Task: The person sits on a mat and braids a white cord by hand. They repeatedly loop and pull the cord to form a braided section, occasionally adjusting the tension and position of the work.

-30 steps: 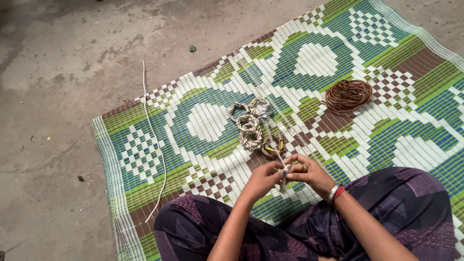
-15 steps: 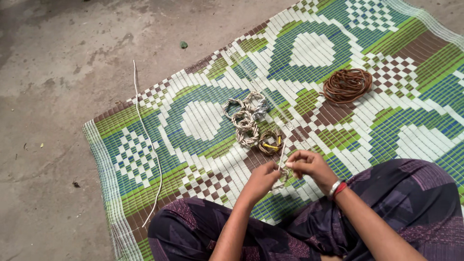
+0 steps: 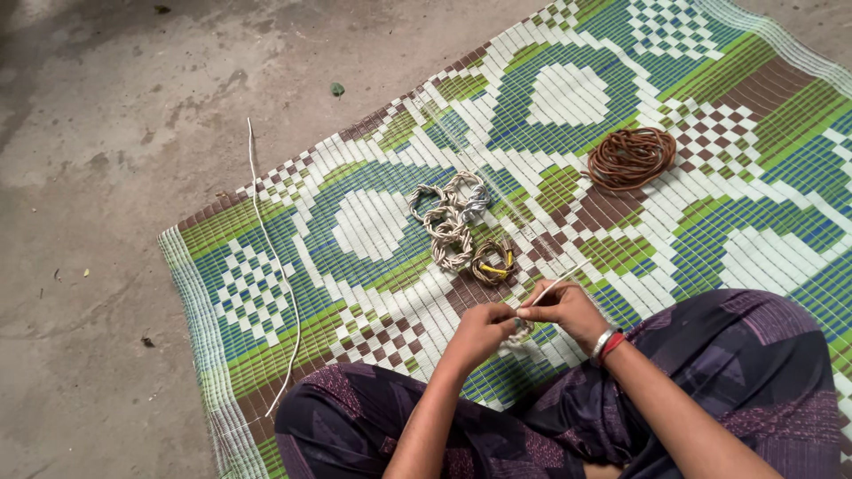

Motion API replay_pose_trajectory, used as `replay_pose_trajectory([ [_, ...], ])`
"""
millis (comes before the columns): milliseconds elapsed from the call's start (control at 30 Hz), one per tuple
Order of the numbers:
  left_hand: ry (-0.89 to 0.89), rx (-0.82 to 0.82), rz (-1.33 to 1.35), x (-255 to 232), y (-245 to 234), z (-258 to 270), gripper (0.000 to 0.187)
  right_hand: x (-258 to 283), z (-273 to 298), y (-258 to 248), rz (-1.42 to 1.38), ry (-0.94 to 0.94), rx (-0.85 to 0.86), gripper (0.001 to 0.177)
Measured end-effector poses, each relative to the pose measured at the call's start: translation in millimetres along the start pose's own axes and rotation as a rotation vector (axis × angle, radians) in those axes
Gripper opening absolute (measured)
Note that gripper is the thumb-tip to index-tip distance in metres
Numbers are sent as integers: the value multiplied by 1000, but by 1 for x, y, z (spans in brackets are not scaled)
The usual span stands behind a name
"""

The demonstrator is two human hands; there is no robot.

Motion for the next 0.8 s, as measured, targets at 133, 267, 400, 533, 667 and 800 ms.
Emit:
replay_pose_trajectory([
  [133, 5, -49, 76, 4, -2, -2, 26, -11, -2, -4, -119, 122, -53, 13],
  [267, -31, 23, 59, 11, 3, -3, 24, -11, -3, -6, -75, 118, -57, 18],
  [400, -34, 57, 130, 15, 6, -6, 24, -13, -2, -4, 97, 95, -70, 21],
  [533, -109, 71, 122, 18, 7, -9, 26, -13, -1, -4, 154, 47, -93, 23],
  [667, -125, 44, 89, 8, 2, -5, 32, -13, -3, -3, 60, 97, -80, 25],
  [800, -41, -1, 23, -11, -1, 4, 33, -18, -5, -1, -96, 149, -59, 27],
])
Point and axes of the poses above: each hand's wrist, its own z-axis away from the middle knuckle, its own y-axis out of the palm, x = y × z, the point moved 5 cm from there along -z, towards the middle knuckle, and after that the axes turned 8 degrees about z, right-handed, at the moved point
